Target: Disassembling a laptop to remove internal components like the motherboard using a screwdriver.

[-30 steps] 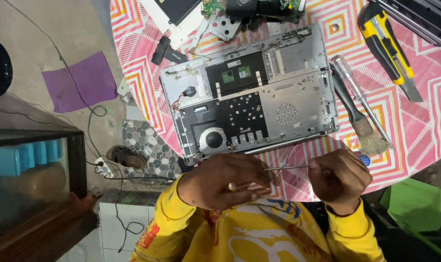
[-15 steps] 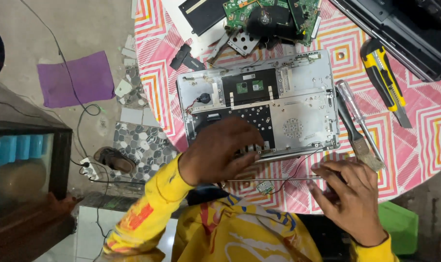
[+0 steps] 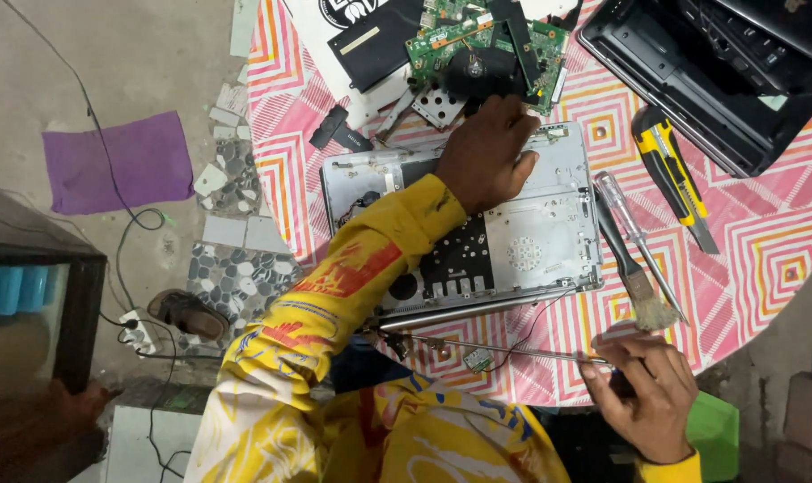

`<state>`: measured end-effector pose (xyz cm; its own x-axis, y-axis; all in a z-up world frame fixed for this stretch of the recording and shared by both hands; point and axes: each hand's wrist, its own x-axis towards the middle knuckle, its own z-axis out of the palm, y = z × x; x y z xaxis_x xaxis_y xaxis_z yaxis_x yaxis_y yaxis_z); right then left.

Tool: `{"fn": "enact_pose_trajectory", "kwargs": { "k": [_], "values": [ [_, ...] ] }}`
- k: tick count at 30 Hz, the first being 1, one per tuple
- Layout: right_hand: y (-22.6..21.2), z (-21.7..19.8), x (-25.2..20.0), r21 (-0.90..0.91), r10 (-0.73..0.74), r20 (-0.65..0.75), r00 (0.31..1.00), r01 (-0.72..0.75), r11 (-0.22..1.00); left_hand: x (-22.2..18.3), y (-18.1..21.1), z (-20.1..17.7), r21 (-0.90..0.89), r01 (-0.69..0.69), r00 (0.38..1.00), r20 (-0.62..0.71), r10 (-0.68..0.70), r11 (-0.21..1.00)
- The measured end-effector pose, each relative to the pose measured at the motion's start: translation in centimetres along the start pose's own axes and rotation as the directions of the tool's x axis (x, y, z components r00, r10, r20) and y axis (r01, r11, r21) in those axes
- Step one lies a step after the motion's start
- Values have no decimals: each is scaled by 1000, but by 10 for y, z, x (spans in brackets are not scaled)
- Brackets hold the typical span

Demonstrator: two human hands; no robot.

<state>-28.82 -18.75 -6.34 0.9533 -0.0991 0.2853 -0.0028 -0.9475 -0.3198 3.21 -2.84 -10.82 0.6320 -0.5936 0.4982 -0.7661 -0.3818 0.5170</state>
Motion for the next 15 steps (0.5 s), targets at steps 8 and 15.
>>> {"fn": "enact_pose_trajectory", "kwargs": {
  "k": [8,15],
  "values": [
    [31,-40,-1,-4,39,307,951,-39,999,-1,-6,1,5,16,999,36,-16,1000],
    [203,-71,-83,-209,433,425,795,-380,901,-4,-13,5,-10,-19,1000,6,19,1000]
  ]
}}
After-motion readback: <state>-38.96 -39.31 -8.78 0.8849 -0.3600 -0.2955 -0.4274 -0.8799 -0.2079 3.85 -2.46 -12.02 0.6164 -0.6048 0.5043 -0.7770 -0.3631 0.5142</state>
